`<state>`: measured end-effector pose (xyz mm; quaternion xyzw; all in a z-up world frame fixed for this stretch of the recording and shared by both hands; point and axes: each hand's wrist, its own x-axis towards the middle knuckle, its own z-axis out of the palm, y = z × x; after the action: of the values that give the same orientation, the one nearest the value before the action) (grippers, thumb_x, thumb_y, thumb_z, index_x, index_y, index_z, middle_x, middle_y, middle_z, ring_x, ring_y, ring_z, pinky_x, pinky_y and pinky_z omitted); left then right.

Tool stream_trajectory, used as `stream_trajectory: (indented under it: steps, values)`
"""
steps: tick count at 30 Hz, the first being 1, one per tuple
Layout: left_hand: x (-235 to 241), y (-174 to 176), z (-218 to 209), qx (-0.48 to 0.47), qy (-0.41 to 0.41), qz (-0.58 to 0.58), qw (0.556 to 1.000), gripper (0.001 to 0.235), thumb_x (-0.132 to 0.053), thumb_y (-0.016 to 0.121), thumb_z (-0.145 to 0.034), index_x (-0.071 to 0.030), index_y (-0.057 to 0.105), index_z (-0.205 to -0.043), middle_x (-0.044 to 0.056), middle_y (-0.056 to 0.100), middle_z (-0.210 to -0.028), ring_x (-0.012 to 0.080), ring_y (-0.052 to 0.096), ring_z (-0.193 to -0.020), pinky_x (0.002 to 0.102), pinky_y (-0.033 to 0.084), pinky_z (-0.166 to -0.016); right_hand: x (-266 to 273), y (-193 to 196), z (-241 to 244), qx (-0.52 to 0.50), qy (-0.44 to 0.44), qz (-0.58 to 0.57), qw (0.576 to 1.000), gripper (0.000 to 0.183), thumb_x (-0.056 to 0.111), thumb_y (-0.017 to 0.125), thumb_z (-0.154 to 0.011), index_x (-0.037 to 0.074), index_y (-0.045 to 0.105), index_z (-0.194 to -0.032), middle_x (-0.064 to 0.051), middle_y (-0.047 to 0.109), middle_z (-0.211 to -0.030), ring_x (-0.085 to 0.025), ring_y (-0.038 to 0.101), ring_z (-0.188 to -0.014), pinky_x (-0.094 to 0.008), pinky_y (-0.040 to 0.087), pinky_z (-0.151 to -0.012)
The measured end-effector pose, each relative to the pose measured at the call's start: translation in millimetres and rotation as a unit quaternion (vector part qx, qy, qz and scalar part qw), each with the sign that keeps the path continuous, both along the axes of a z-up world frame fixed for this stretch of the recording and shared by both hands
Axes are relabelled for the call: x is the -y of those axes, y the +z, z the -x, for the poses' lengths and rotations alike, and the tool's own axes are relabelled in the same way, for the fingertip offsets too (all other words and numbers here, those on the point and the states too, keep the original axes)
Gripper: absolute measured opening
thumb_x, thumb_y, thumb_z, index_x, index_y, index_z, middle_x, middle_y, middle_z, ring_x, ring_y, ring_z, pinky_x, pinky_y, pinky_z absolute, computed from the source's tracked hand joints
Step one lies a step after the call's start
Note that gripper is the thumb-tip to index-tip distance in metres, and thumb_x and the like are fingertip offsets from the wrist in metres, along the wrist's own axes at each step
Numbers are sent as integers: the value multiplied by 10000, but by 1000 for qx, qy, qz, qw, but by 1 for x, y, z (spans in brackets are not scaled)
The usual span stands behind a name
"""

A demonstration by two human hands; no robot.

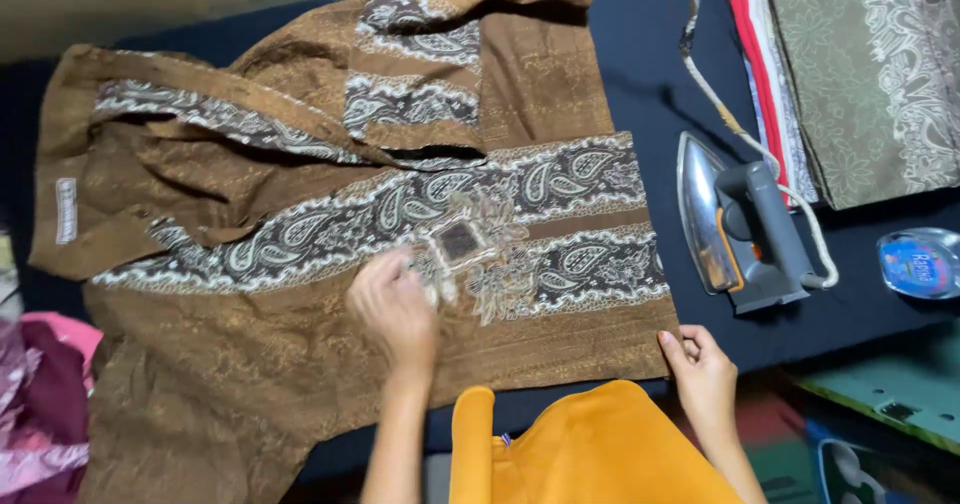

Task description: Ironing a brown patterned shirt on an ironing board.

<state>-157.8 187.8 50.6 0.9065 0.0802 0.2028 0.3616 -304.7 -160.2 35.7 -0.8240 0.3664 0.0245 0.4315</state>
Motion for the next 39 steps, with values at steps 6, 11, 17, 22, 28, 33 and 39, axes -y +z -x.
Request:
stream_trajectory:
  steps: [6, 11, 17, 22, 28, 33, 39]
  values:
    - [-150, -26, 198, -110, 225, 313, 916, 205, -136, 369, -1142, -29, 535, -1198, 85, 567, -779, 177, 557, -607, 296, 503, -620, 10, -7, 10, 45, -16, -160, 986, 415, -25, 604, -945, -43, 472, -1337, -284, 688, -1135, -287, 643, -920, -336, 498, -795]
    - [-199, -73, 267, -182, 286, 445, 829, 346, -225, 420, -1114, 70, 538, -1252, 268, 657, -998, 369, 687, -825, 422, 584, -763, 7, -17, 16, 99, -29, -188, 977, 393, 20, 607, -998, -7, 416, -1341, -269, 654, -1101, -262, 614, -815, -328, 489, -635]
    - [-174, -15, 242, -145, 280, 220, 923, 498, -188, 601, -1001, 24, 401, -1404, 252, 601, -1123, 351, 651, -908, 399, 570, -806, 11, -26, 23, 159, -21, -206, 965, 344, 22, 584, -1046, -29, 384, -1321, -289, 606, -1118, -313, 630, -860, -399, 568, -679]
    - [-183, 3, 231, -207, 304, -125, 921, 554, -302, 635, -979, -11, 484, -1426, 158, 590, -1092, 403, 598, -962, 506, 476, -877, 18, -33, 25, 171, -20, -227, 959, 330, 53, 592, -1055, -18, 399, -1314, -250, 593, -1074, -279, 625, -806, -370, 581, -642]
    - [-236, 42, 189, -6, 293, -305, 906, 459, -77, 756, -892, -80, 599, -1323, 175, 507, -1438, 416, 443, -1330, 606, 328, -1080, 20, -34, 24, 190, -15, -240, 952, 320, 90, 603, -1055, 3, 415, -1299, -208, 593, -1085, -238, 620, -822, -334, 588, -640]
    - [-307, 28, 189, -198, 257, -260, 909, 253, -397, 570, -1060, -167, 674, -1040, 148, 741, -828, 422, 684, -703, 527, 519, -639, 30, -40, 23, 203, -30, -235, 950, 294, 92, 597, -1075, 39, 423, -1306, -176, 606, -1071, -205, 645, -784, -315, 606, -640]
    - [-333, 47, 284, -226, 255, 5, 940, 319, -318, 573, -1031, -36, 707, -1098, 205, 724, -954, 418, 654, -807, 488, 503, -747, 46, -50, 23, 208, -27, -230, 950, 293, 92, 603, -1061, 68, 432, -1297, -159, 616, -1096, -195, 649, -826, -286, 595, -642]
